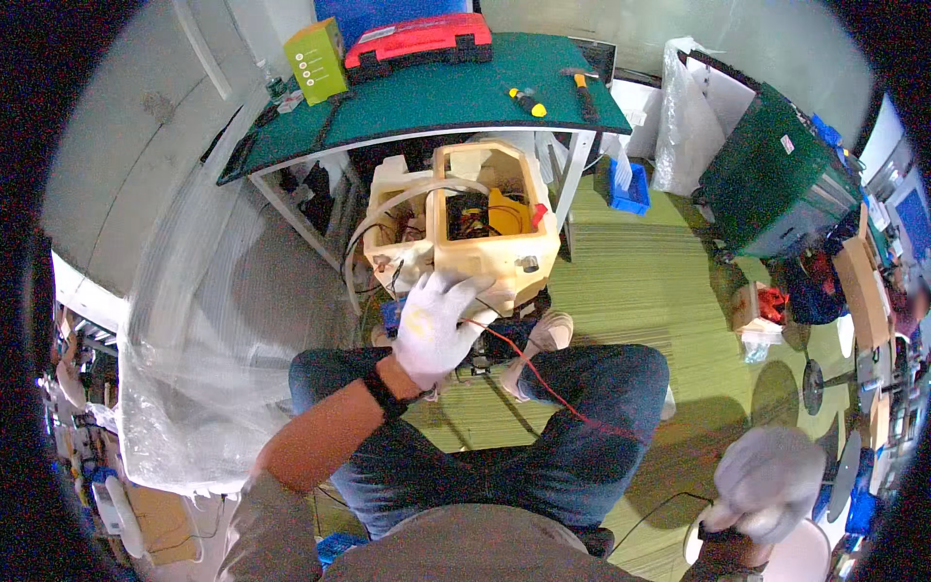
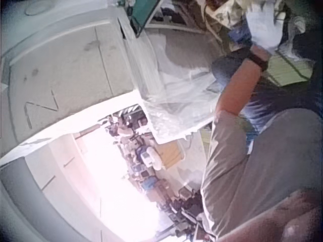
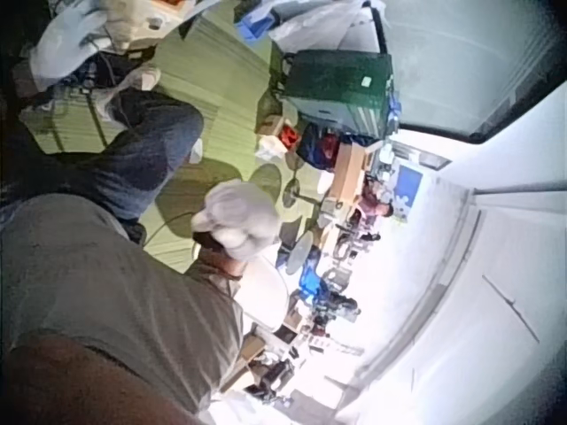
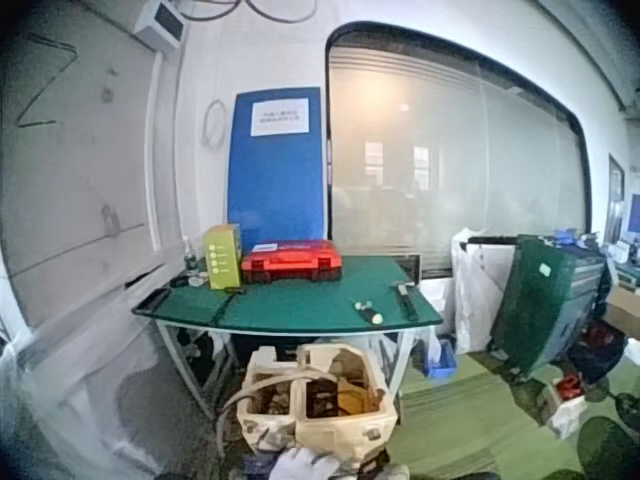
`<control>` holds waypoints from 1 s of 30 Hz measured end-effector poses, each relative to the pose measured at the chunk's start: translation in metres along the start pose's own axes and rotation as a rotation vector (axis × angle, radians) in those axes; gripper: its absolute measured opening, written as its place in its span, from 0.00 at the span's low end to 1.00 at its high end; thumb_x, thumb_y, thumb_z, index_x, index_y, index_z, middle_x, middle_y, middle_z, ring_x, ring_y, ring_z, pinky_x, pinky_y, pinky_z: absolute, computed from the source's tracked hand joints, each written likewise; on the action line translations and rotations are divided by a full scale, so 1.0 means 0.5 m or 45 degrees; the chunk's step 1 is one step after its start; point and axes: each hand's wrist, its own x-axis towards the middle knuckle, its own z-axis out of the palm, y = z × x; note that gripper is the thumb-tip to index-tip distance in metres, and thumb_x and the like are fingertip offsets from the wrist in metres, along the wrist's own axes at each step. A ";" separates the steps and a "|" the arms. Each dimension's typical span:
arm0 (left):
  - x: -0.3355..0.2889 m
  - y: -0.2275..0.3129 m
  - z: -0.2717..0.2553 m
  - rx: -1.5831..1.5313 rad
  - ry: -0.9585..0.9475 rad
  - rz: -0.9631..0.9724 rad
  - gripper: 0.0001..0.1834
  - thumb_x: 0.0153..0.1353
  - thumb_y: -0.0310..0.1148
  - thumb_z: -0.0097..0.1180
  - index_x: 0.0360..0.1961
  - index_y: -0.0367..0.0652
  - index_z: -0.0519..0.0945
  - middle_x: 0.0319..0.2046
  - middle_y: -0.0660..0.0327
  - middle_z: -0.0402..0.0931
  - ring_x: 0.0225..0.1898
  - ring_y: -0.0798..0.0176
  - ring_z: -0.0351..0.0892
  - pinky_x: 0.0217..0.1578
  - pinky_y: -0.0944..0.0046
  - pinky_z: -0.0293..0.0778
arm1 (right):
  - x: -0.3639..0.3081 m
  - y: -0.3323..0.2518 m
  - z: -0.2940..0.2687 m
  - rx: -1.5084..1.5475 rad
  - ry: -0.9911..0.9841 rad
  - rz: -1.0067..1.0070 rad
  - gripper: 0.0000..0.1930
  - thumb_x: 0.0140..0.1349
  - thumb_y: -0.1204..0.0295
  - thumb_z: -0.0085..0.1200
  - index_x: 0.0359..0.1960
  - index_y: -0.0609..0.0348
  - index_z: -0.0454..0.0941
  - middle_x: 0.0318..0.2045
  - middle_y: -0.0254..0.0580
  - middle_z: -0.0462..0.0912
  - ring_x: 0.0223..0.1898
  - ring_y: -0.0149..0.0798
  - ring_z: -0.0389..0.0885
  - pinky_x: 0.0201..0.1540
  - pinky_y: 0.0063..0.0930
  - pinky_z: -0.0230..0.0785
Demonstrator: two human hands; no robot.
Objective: Connecting electrical wires and using a screwdriver to repair a mechanical device housing.
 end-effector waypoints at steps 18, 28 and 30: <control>-0.123 -0.056 -0.009 -0.232 -0.636 -0.224 0.14 0.60 0.36 0.51 0.23 0.38 0.78 0.20 0.48 0.73 0.28 0.42 0.72 0.34 0.50 0.68 | 0.008 0.051 0.131 -0.094 1.728 0.297 0.15 0.52 0.65 0.66 0.30 0.63 0.75 0.20 0.42 0.76 0.19 0.36 0.75 0.22 0.26 0.67; -0.097 0.011 -0.073 -0.385 -0.595 -0.101 0.10 0.57 0.36 0.58 0.28 0.39 0.78 0.22 0.52 0.72 0.27 0.44 0.72 0.31 0.50 0.68 | 0.045 0.135 0.032 0.139 1.859 0.404 0.08 0.67 0.69 0.45 0.36 0.60 0.71 0.13 0.24 0.59 0.10 0.18 0.51 0.12 0.18 0.43; -0.073 0.040 -0.122 -0.465 -0.461 0.089 0.11 0.56 0.37 0.59 0.25 0.41 0.77 0.22 0.52 0.71 0.25 0.44 0.72 0.27 0.51 0.68 | 0.060 0.162 0.003 0.101 1.826 0.588 0.08 0.67 0.69 0.45 0.36 0.60 0.72 0.13 0.24 0.60 0.10 0.19 0.52 0.12 0.17 0.44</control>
